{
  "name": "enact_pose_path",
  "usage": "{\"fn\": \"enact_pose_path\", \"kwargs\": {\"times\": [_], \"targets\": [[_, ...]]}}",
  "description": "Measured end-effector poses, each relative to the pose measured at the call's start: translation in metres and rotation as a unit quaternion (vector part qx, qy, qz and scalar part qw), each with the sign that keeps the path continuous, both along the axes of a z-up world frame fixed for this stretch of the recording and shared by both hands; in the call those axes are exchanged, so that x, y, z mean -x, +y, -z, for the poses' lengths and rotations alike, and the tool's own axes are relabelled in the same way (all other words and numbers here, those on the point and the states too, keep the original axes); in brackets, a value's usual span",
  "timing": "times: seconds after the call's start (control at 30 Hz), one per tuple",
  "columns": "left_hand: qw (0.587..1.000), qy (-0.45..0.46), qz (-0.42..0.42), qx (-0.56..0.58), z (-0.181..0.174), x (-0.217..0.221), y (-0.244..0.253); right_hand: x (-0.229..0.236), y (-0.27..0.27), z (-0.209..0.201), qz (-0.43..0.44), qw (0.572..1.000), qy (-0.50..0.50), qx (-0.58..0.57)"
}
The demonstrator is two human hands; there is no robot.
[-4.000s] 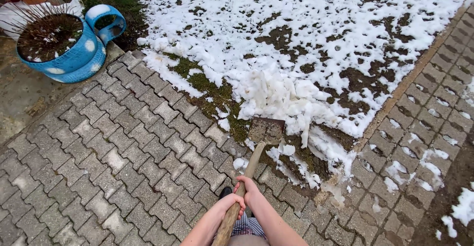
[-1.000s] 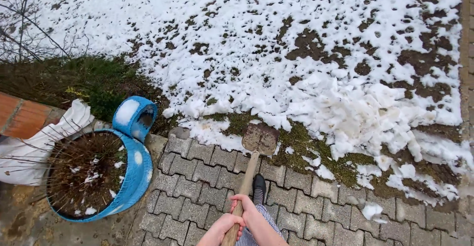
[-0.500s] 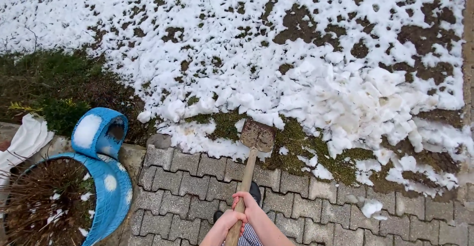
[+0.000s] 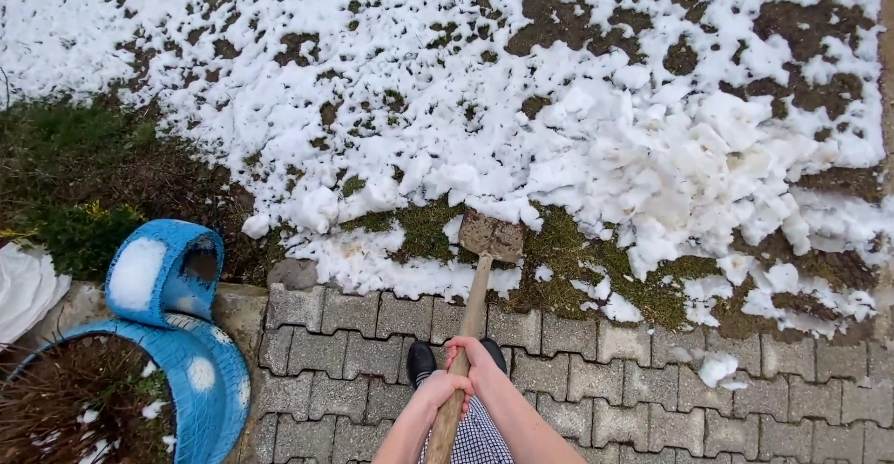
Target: The person clears snow from a paved area using a shovel by pushing the snow into a pile on the grass.
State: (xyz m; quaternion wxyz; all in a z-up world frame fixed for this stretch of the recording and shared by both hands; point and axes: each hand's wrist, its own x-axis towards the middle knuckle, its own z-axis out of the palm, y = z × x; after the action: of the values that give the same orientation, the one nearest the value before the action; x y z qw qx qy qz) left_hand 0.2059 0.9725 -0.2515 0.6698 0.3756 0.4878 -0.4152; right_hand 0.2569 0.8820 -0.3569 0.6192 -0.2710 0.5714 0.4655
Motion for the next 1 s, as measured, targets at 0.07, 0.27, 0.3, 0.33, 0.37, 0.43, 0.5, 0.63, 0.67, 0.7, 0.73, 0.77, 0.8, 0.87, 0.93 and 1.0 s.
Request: {"fn": "enact_pose_path", "kwargs": {"times": [0.07, 0.27, 0.3, 0.33, 0.37, 0.43, 0.5, 0.63, 0.67, 0.7, 0.73, 0.77, 0.8, 0.87, 0.93, 1.0], "targets": [[1.000, 0.010, 0.007, 0.000, -0.003, -0.007, 0.010, -0.005, 0.009, 0.000, 0.001, 1.000, 0.005, 0.013], [1.000, 0.017, 0.007, 0.016, -0.029, -0.016, 0.035, -0.007, 0.031, -0.022, 0.005, 0.999, -0.020, 0.047], [1.000, 0.023, 0.015, 0.013, -0.033, -0.018, 0.040, -0.007, 0.037, -0.024, 0.017, 0.999, -0.013, 0.046], [1.000, 0.021, 0.016, 0.011, -0.035, -0.021, 0.046, -0.009, 0.041, -0.025, 0.018, 0.999, -0.015, 0.045], [0.997, 0.004, 0.071, 0.016, -0.038, -0.023, 0.051, -0.009, 0.043, -0.026, 0.014, 0.999, -0.019, 0.036], [0.991, -0.014, 0.128, 0.020, -0.030, -0.023, 0.056, -0.010, 0.048, -0.020, 0.014, 0.999, -0.025, 0.028], [0.999, 0.009, 0.044, 0.008, -0.011, -0.021, 0.057, -0.010, 0.051, -0.005, 0.033, 0.999, -0.030, 0.022], [0.998, 0.017, 0.059, 0.006, -0.010, -0.040, 0.061, -0.027, 0.054, -0.003, 0.036, 0.999, -0.033, 0.023], [0.999, 0.014, 0.051, 0.011, -0.004, -0.044, 0.060, -0.032, 0.053, 0.000, 0.028, 0.998, -0.044, 0.021], [0.999, 0.011, 0.042, 0.017, 0.002, -0.047, 0.059, -0.036, 0.052, 0.003, 0.020, 0.998, -0.054, 0.019], [0.999, 0.013, 0.043, 0.016, 0.004, -0.046, 0.059, -0.035, 0.053, 0.002, 0.021, 0.998, -0.052, 0.018], [0.999, 0.013, 0.047, 0.014, 0.008, -0.053, 0.056, -0.043, 0.051, 0.002, 0.035, 0.998, -0.040, 0.024], [0.998, 0.013, 0.052, 0.011, 0.011, -0.060, 0.053, -0.051, 0.050, 0.002, 0.049, 0.998, -0.027, 0.030], [0.998, 0.020, 0.061, 0.012, 0.004, -0.069, 0.052, -0.057, 0.048, 0.003, 0.037, 0.998, -0.027, 0.034], [0.997, 0.025, 0.068, 0.012, 0.005, -0.072, 0.047, -0.061, 0.043, 0.001, 0.022, 0.999, -0.029, 0.039], [0.998, 0.033, 0.055, 0.006, 0.009, -0.072, 0.043, -0.065, 0.040, -0.006, 0.035, 0.999, -0.031, 0.021]]}}
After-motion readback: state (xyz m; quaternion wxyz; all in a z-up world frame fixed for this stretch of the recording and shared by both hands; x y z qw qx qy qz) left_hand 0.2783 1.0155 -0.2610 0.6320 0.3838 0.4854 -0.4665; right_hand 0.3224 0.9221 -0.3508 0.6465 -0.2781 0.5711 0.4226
